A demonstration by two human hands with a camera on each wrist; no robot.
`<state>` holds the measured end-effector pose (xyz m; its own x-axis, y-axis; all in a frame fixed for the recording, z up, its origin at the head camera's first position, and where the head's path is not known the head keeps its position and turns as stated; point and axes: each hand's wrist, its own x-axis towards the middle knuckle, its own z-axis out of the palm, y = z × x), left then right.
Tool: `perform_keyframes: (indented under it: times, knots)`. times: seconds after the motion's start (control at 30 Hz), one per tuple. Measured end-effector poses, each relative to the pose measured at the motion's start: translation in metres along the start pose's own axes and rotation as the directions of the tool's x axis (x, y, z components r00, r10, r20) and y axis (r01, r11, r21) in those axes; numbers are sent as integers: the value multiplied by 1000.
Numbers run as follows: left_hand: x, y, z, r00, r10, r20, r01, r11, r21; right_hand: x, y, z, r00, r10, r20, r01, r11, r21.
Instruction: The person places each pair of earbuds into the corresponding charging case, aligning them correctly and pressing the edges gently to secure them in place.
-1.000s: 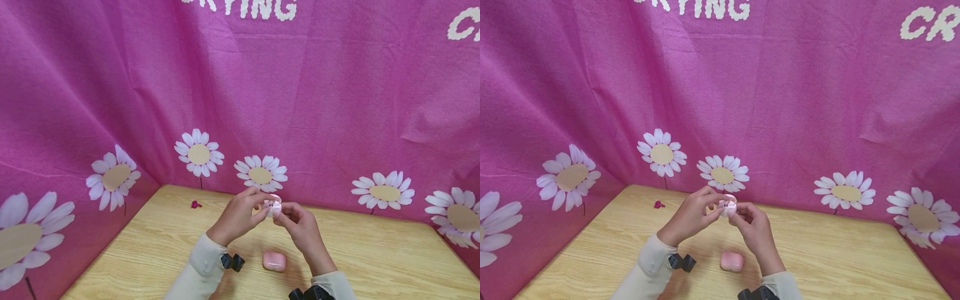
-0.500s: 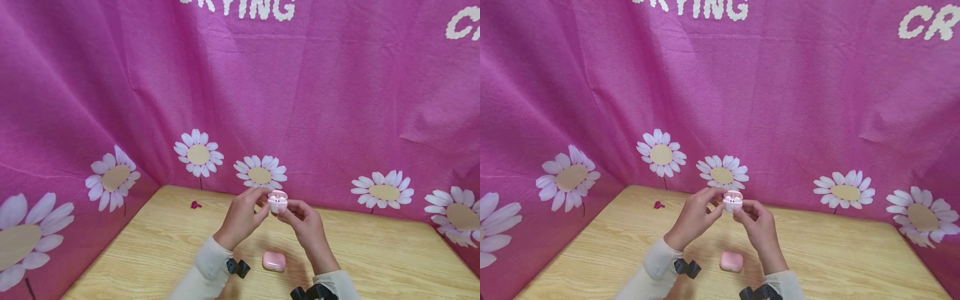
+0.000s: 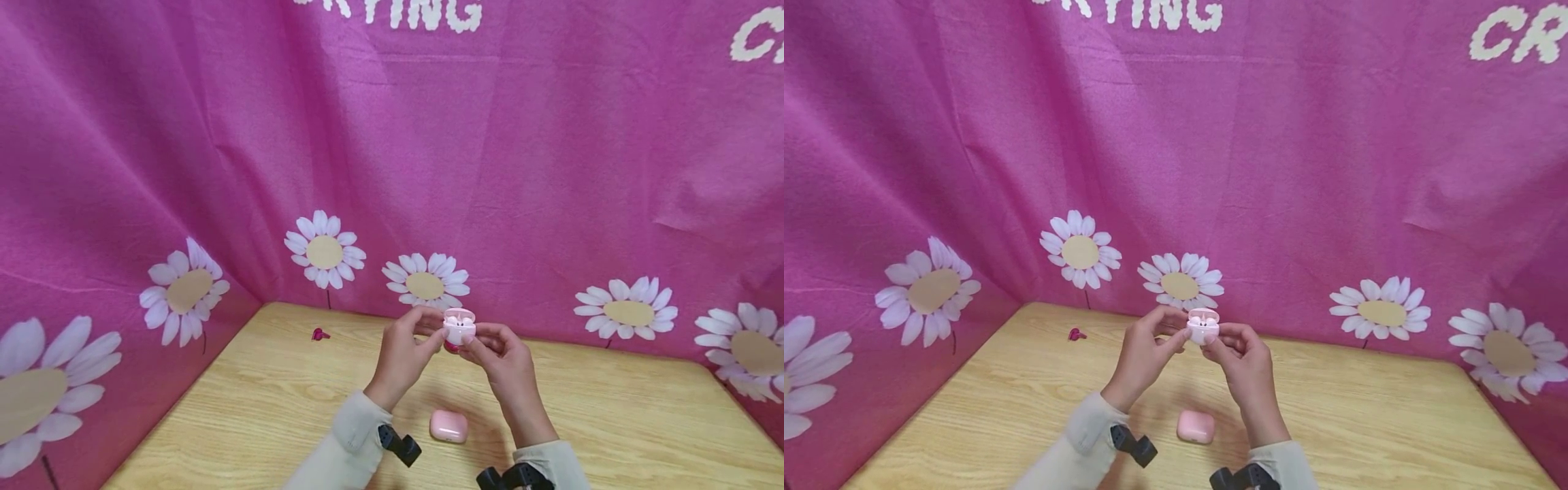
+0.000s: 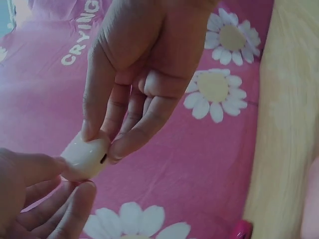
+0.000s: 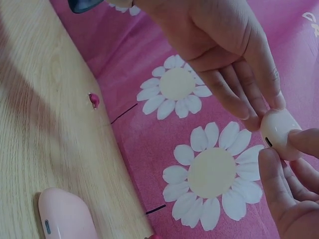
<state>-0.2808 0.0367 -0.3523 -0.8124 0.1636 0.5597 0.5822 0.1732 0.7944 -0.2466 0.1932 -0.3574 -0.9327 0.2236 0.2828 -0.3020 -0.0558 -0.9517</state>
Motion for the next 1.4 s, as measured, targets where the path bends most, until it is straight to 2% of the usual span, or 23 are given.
perform_keyframes:
  times: [0.17, 0.33, 0.57, 0.77, 0.97, 1.4]
  knots:
    - [0, -6, 3, 995, -97, -15, 93, 982, -162, 0, 1, 1, 1000, -8, -2, 8, 1000, 9]
    - [2, -9, 4, 991, -135, -7, 129, 963, -235, 1, 2, 0, 1000, -9, 3, 9, 1000, 6]
    - [2, -10, 6, 984, -177, 18, 175, 949, -263, -1, 0, -5, 1000, 16, 10, -16, 1000, 4]
    - [3, -15, 8, 985, -171, 25, 170, 937, -306, 0, -1, -6, 1000, 28, -5, -28, 1000, 6]
    - [2, -16, 8, 987, -160, 13, 156, 938, -310, 2, 0, -5, 999, 23, -22, -24, 1000, -19]
    - [3, -15, 8, 987, -159, 0, 153, 945, -289, 2, 0, -4, 999, 18, -28, -18, 1000, -5]
